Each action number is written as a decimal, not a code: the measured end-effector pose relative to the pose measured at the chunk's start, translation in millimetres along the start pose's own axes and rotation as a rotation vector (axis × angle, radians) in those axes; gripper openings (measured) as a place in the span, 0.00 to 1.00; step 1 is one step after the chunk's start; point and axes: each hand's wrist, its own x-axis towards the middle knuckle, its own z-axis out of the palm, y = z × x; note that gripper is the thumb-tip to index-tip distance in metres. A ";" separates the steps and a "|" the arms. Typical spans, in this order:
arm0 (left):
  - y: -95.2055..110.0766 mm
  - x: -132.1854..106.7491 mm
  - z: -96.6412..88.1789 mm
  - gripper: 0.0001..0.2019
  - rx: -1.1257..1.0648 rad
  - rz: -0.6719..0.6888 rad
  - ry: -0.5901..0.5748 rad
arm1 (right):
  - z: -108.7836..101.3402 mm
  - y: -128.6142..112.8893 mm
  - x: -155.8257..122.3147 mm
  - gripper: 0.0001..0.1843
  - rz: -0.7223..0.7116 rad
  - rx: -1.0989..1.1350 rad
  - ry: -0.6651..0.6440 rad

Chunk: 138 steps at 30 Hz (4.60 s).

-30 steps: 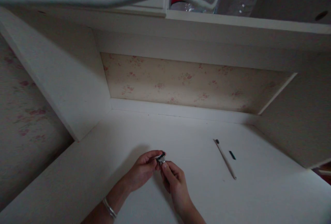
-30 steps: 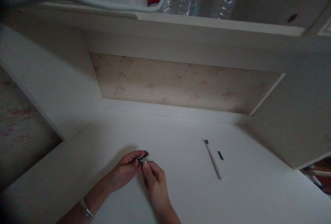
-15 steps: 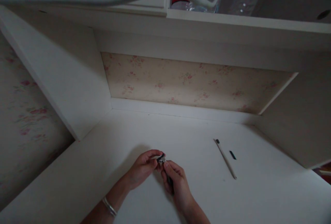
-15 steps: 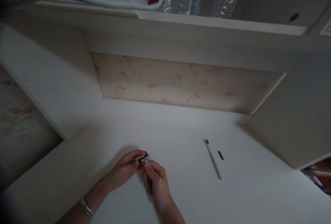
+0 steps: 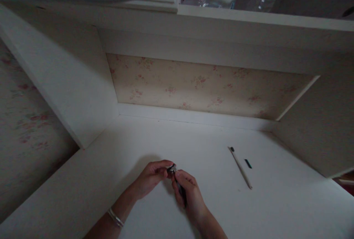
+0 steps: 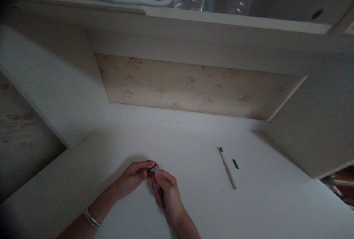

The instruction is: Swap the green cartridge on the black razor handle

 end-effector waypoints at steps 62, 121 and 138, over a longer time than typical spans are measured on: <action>9.3 -2.9 -1.0 0.22 0.010 0.020 -0.077 | 4.7 -7.1 -3.2 0.22 -0.058 -0.128 -0.108; 8.3 -3.3 1.6 0.23 -0.276 -0.071 -0.017 | 11.5 -6.2 -8.1 0.24 0.025 -0.130 0.005; 14.1 -1.1 1.8 0.25 -0.119 -0.038 -0.030 | 7.9 -7.7 -9.0 0.24 -0.054 -0.269 0.012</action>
